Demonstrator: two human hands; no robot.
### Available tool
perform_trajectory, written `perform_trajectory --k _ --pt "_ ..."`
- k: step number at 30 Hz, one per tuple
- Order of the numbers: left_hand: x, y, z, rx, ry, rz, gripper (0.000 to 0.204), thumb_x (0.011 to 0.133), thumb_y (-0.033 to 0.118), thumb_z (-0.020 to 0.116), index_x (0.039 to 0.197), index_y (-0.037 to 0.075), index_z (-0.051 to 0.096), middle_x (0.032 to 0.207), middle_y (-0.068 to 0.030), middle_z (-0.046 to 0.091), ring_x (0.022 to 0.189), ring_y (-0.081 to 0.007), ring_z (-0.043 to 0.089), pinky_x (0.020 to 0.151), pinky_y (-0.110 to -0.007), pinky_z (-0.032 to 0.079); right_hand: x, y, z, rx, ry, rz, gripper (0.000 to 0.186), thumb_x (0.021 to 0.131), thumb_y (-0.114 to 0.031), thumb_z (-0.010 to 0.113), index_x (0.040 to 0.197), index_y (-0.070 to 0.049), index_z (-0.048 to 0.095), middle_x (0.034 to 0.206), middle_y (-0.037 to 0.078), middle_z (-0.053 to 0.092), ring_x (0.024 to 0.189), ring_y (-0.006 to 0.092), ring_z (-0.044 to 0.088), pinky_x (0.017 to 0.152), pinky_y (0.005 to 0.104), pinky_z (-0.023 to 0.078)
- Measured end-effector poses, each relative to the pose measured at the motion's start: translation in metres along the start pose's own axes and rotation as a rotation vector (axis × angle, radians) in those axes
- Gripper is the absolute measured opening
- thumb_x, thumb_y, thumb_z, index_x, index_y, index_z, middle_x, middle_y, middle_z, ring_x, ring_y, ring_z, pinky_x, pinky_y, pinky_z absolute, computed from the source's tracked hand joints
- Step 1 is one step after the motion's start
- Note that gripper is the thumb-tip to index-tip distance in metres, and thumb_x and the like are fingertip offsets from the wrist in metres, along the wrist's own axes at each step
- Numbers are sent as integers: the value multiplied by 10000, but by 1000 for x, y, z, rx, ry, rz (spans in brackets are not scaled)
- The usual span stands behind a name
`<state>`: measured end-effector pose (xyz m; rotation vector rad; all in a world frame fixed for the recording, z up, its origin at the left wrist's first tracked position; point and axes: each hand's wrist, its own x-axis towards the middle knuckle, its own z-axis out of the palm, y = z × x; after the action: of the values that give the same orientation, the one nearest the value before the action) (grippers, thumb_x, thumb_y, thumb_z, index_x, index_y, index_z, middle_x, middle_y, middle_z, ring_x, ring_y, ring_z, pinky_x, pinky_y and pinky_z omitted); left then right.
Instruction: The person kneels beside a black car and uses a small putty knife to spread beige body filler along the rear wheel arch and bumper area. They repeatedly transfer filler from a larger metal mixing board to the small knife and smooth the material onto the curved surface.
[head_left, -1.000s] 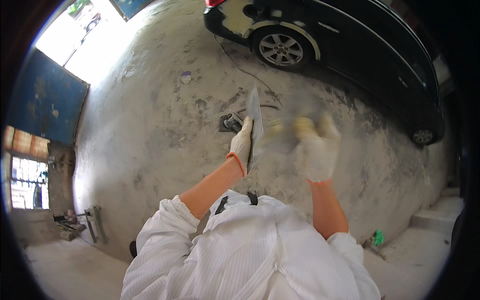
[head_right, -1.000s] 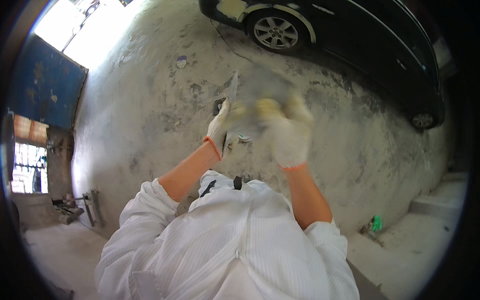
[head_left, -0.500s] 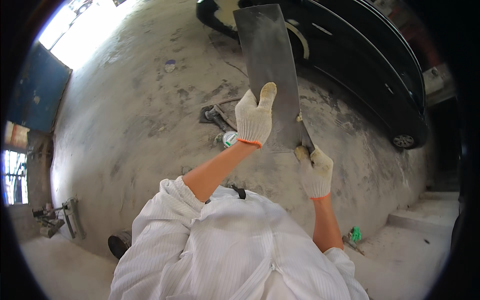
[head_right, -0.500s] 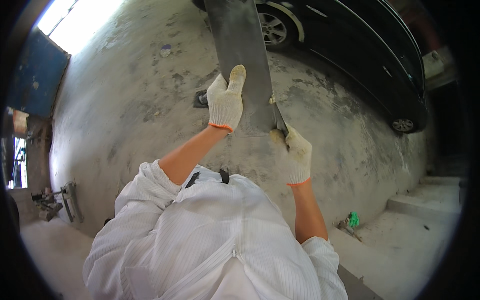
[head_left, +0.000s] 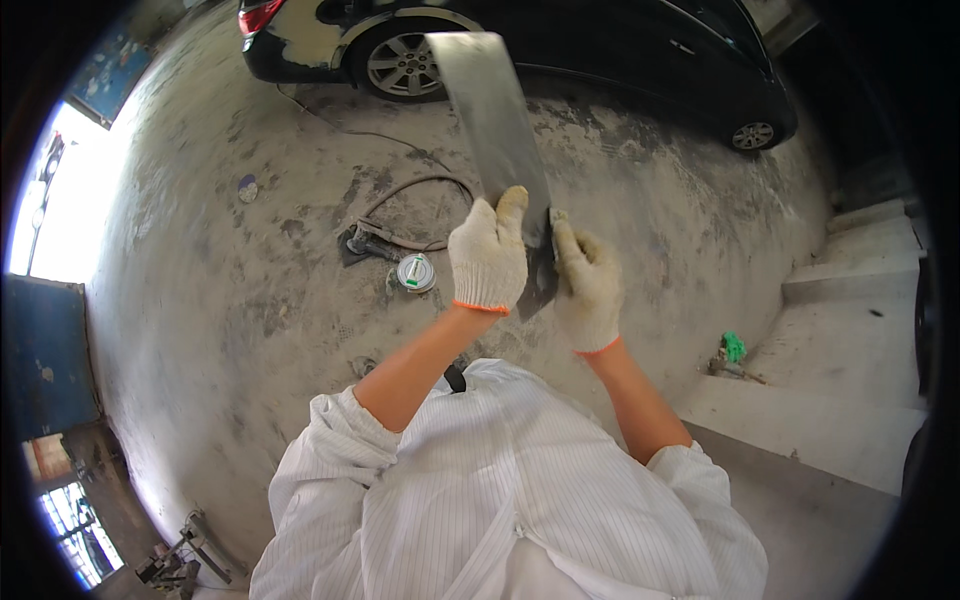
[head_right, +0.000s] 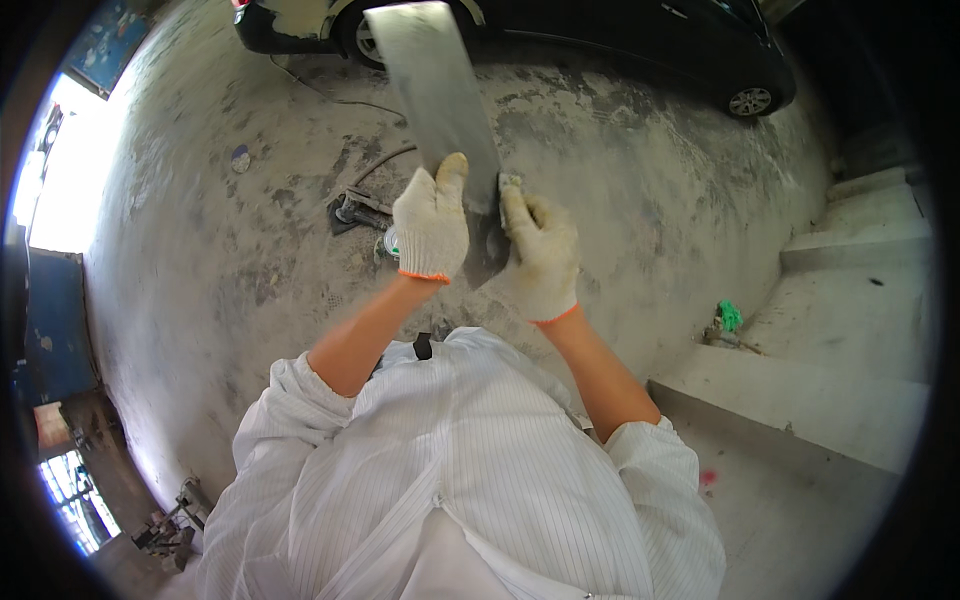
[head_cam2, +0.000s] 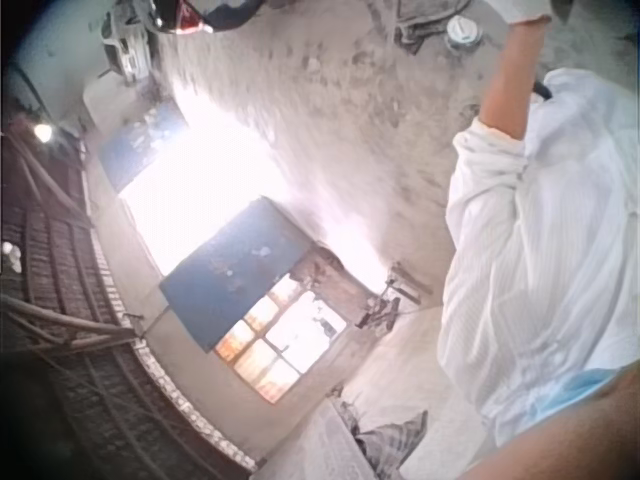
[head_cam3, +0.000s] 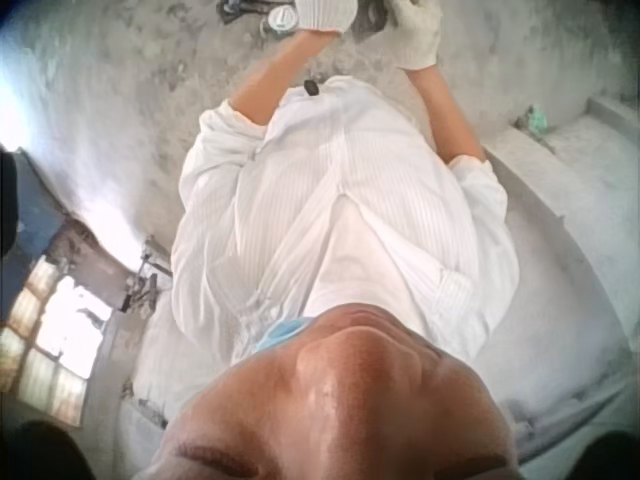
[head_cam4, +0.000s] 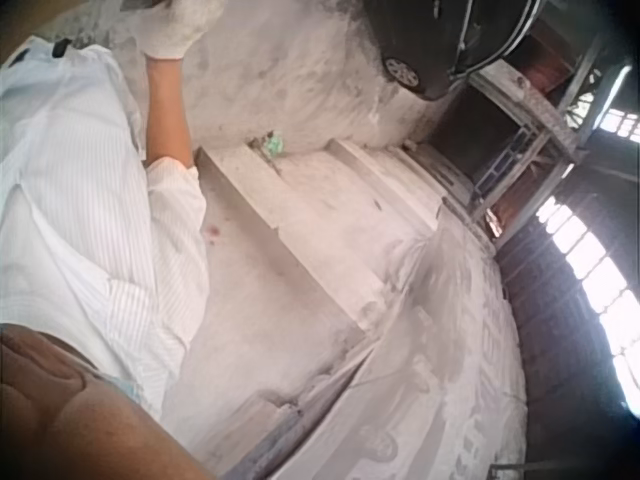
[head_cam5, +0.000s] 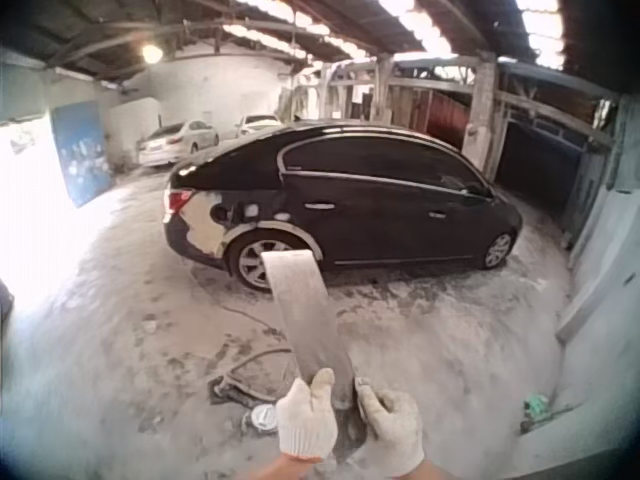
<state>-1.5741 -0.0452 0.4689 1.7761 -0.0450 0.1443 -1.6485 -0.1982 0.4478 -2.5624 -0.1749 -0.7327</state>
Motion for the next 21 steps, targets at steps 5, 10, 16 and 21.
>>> perform_trajectory --k 5,10,16,21 --pt "-16 -10 -6 199 -147 3 516 1148 434 653 1010 -61 699 753 -198 665 696 -228 582 698 -425 522 -5 135 -15 669 136 753 375 1003 19 667 1372 -4 733 1150 119 837 955 251 780 807 380 634" --pt "-6 -33 -38 91 54 284 417 1142 348 673 1205 -55 759 950 -223 787 852 -233 737 800 -364 577 -90 263 12 624 626 1450 291 1049 -200 662 1183 32 777 1053 164 815 790 270 751 694 440 616" --pt "5 -55 -33 -46 103 -232 611 1100 462 727 802 -56 600 719 -33 485 741 -161 394 676 -393 428 -108 190 54 1221 305 1505 249 1080 -306 608 936 -138 723 730 56 693 554 212 592 537 351 472" --pt "-2 -63 1 -276 -133 -820 509 1016 547 802 910 51 764 855 14 606 797 -130 507 708 -362 441 30 87 64 1303 78 1159 303 1094 -387 645 1115 -100 743 837 48 722 679 171 647 597 321 500"
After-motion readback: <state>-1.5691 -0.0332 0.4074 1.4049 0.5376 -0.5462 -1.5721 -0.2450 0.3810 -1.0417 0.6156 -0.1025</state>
